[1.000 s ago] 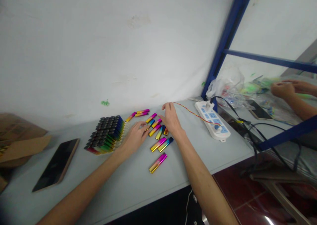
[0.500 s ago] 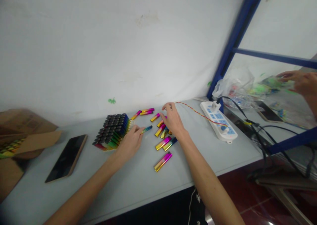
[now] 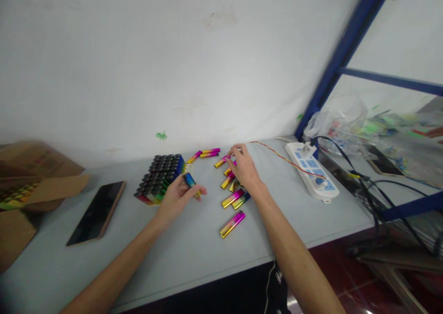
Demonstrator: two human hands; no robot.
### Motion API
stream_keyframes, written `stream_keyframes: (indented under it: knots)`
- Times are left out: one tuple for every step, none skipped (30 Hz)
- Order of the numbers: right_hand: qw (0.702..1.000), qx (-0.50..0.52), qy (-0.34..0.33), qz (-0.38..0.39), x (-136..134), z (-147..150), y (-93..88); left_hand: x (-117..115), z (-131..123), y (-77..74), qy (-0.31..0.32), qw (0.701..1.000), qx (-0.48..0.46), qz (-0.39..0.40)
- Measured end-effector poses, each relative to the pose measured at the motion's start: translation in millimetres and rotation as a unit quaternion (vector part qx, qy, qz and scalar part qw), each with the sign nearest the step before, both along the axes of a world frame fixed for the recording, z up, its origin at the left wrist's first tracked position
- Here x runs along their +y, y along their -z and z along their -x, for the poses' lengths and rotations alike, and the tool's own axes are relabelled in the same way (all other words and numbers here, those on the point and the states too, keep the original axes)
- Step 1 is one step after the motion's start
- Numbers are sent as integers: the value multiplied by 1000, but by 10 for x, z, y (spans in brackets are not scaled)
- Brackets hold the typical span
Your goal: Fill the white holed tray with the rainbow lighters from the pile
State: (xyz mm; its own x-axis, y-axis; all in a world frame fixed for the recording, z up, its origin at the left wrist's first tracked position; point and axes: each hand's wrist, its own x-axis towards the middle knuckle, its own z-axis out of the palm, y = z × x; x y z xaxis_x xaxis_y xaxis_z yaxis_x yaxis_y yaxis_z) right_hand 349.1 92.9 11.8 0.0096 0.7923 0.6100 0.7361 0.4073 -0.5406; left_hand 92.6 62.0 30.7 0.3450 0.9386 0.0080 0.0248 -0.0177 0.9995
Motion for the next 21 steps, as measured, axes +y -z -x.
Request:
stream_keyframes:
  knots:
    - [1000, 0, -3, -4, -3, 9, -9, -13, -2, -7, 11, 1000, -18, 12]
    - [1000, 0, -6, -9, -7, 21, -22, -28, -2, -15, 24, 999, -32, 23]
    - [1000, 0, -10, -12, -13, 36, -38, -44, 0, -20, 35, 998, -45, 34]
    - [1000, -2, -17, -11, -20, 55, -56, -59, 3, -23, 46, 997, -55, 43]
    - [1000, -4, -25, -7, -30, 77, -75, -72, 9, -23, 57, 995, -64, 52]
    - [999, -6, -34, 0, -42, 101, -94, -83, 14, -19, 68, 993, -73, 60]
    - [999, -9, -43, 10, -56, 127, -111, -91, 19, -13, 77, 991, -83, 69]
    - [998, -13, -49, 21, -70, 154, -124, -98, 23, -5, 83, 989, -92, 78]
    - [998, -16, -53, 32, -82, 181, -131, -102, 24, 2, 85, 987, -100, 88]
    - [997, -16, -55, 41, -92, 206, -133, -104, 23, 9, 83, 986, -108, 97]
    - [997, -15, -59, 51, -99, 230, -129, -105, 20, 14, 78, 985, -115, 105]
    - [996, -13, -63, 59, -102, 252, -121, -104, 16, 16, 71, 984, -120, 113]
    - [996, -9, -67, 63, -101, 271, -108, -101, 11, 16, 61, 983, -124, 121]
    - [995, -4, -70, 65, -97, 287, -93, -98, 8, 13, 53, 982, -127, 130]
    - [995, -1, -74, 66, -91, 300, -77, -93, 7, 8, 49, 980, -131, 143]
    - [995, 0, -78, 67, -86, 310, -62, -88, 10, 1, 49, 977, -135, 159]
    - [994, 0, -82, 68, -81, 319, -48, -84, 15, -7, 53, 973, -138, 175]
    - [994, 1, -86, 71, -78, 325, -36, -80, 23, -17, 59, 969, -144, 190]
    - [994, 4, -87, 71, -77, 330, -26, -77, 33, -27, 65, 966, -149, 201]
    - [994, 9, -86, 69, -77, 335, -19, -75, 42, -38, 70, 963, -152, 209]
    - [995, 15, -83, 62, -78, 338, -13, -72, 51, -48, 72, 962, -153, 215]
